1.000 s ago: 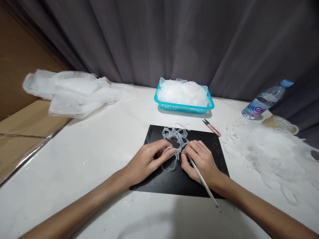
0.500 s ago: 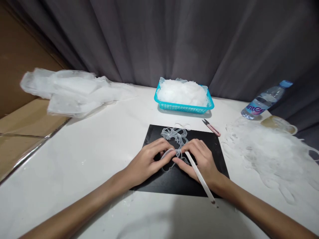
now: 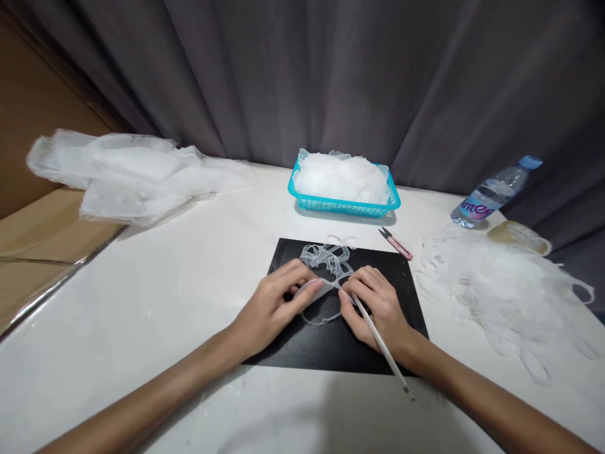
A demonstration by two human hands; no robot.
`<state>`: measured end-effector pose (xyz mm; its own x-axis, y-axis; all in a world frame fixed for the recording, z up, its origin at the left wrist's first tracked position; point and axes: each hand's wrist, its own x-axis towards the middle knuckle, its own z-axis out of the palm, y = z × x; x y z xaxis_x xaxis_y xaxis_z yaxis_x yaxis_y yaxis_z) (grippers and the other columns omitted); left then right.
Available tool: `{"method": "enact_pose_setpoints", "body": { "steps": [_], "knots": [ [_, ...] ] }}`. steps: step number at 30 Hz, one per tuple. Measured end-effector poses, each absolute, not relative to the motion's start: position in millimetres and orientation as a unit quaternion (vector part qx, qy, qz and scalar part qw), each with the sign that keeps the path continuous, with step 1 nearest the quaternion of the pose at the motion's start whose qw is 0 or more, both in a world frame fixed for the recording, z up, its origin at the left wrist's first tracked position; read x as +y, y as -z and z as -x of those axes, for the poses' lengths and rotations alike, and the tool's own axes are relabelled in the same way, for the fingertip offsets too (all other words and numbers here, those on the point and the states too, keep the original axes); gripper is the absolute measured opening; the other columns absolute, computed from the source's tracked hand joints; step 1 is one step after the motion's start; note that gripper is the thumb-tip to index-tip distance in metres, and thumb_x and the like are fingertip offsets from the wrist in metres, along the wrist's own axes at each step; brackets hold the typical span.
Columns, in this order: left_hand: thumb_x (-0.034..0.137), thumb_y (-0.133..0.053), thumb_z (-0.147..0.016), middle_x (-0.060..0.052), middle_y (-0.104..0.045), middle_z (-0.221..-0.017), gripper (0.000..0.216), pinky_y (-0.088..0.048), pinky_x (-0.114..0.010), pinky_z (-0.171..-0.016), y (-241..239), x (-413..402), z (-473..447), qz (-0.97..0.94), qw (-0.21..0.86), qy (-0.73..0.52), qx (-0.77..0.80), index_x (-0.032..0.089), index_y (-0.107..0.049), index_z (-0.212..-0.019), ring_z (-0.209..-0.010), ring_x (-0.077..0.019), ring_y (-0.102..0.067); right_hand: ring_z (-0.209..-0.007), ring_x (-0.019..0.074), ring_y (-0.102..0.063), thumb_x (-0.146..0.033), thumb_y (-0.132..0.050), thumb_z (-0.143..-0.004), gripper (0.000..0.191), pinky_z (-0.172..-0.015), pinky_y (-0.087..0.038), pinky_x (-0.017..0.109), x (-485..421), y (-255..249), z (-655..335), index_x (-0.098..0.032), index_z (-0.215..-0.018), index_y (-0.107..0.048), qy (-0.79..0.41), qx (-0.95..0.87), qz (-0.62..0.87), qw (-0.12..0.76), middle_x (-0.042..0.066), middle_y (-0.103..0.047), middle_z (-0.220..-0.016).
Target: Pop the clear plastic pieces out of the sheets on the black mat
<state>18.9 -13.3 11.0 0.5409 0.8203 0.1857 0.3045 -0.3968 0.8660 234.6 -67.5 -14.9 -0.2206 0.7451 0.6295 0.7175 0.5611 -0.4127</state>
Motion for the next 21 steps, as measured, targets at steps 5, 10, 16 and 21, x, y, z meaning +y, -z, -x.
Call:
{"method": "enact_pose_setpoints", "body": {
  "steps": [5,10,16,21],
  "knots": [
    [0.033,-0.064,-0.097,0.003,-0.057,-0.073,0.023,-0.04,-0.022,-0.058,-13.9,7.2,-13.0,-0.554,0.505,-0.434,0.5,0.019,-0.058,-0.081,-0.064,-0.0116,-0.052,-0.069,0.0174,-0.047,-0.006,-0.052,-0.091,0.025,-0.068,-0.042,0.034,-66.1,20.9,-234.5,-0.023,-0.074,-0.047,-0.013,-0.762,0.498,0.414,0.001,-0.051,-0.073],
    [0.039,-0.067,-0.095,0.004,-0.053,-0.076,0.024,-0.043,-0.021,-0.06,-13.6,9.1,-11.8,-0.549,0.558,-0.406,0.471,0.018,-0.059,-0.085,-0.066,-0.0107,-0.051,-0.07,0.017,-0.048,-0.006,-0.051,-0.092,0.025,-0.069,-0.042,0.033,-67.5,18.3,-234.5,-0.023,-0.076,-0.044,-0.032,-0.748,0.509,0.425,0.0,-0.048,-0.074],
    [0.047,-0.059,-0.1,-0.001,-0.064,-0.095,0.026,-0.047,-0.028,-0.07,-10.2,0.7,-10.7,-0.697,0.498,-0.292,0.426,0.022,-0.065,-0.104,-0.078,-0.0161,-0.06,-0.078,0.0177,-0.056,-0.023,-0.065,-0.095,0.011,-0.073,-0.048,0.033,-71.4,12.3,-237.4,-0.022,-0.092,-0.055,-0.104,-0.727,0.506,0.453,0.002,-0.056,-0.085],
    [0.048,-0.071,-0.093,-0.003,-0.072,-0.099,0.026,-0.047,-0.035,-0.088,-12.9,1.9,-10.7,-0.743,0.47,-0.242,0.41,0.023,-0.075,-0.098,-0.094,-0.0221,-0.065,-0.091,0.0188,-0.062,-0.016,-0.053,-0.103,0.012,-0.083,-0.052,0.035,-71.3,13.9,-240.4,-0.022,-0.108,-0.062,-0.105,-0.715,0.492,0.487,0.005,-0.062,-0.098]
  ]
}}
